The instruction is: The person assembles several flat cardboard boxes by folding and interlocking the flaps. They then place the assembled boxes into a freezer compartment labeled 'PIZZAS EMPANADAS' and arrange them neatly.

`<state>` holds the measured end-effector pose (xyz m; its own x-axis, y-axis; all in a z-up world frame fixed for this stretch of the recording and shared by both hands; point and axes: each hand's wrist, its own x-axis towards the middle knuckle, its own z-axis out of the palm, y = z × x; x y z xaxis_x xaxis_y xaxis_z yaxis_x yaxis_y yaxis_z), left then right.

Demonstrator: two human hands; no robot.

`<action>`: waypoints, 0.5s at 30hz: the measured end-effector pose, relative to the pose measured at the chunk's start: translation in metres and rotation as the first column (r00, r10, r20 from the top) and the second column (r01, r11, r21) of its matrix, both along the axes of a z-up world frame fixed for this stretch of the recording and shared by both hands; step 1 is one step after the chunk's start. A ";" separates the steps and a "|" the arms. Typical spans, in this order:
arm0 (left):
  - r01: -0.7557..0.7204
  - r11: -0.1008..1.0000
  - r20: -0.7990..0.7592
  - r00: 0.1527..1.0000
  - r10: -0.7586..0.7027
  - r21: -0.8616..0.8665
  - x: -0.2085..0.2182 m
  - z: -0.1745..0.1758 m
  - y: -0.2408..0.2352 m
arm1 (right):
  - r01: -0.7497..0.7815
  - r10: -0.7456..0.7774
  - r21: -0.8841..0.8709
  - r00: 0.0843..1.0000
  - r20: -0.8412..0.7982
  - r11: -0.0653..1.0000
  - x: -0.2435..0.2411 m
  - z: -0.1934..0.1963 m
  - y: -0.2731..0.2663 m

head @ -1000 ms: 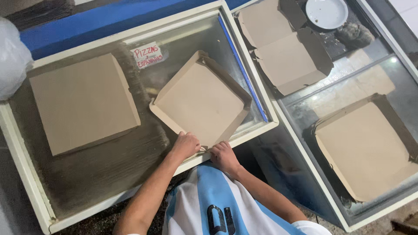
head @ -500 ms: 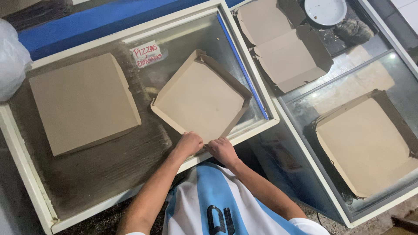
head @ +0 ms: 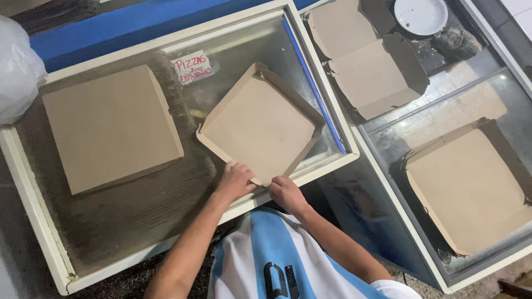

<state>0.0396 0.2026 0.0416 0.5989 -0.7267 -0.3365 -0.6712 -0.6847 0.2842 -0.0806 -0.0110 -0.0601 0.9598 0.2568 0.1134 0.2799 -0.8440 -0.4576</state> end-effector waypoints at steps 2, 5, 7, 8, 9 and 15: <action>-0.041 0.997 0.040 0.998 0.038 0.071 0.009 0.030 0.013 | -0.011 0.015 -0.092 0.999 0.050 0.996 -0.002 0.014 0.000; -0.139 0.990 0.196 0.970 0.141 -0.024 0.023 -0.024 0.035 | 0.028 -0.028 -0.174 1.000 0.008 0.984 -0.004 0.026 -0.010; -0.131 0.991 0.180 0.975 0.128 0.004 0.024 -0.027 0.032 | 0.068 -0.074 -0.213 0.997 -0.017 0.975 -0.001 0.026 -0.022; -0.117 0.993 0.161 0.981 0.111 0.031 0.025 -0.028 0.031 | 0.110 -0.125 -0.253 0.991 -0.042 0.961 0.000 0.027 -0.028; -0.119 0.992 0.162 0.980 0.112 0.031 0.022 -0.032 0.025 | 0.109 -0.123 -0.253 0.992 -0.041 0.961 0.003 0.031 -0.032; -0.022 0.998 0.282 0.959 0.038 -0.057 -0.002 -0.054 -0.013 | 0.315 -0.311 -0.355 0.948 0.071 0.880 0.008 0.048 -0.038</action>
<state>0.0373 0.1896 -0.0129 0.6857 -0.7192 -0.1121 -0.7087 -0.6948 0.1224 -0.0730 -0.0487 -0.0117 0.9961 -0.0314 0.0823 -0.0225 -0.9940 -0.1072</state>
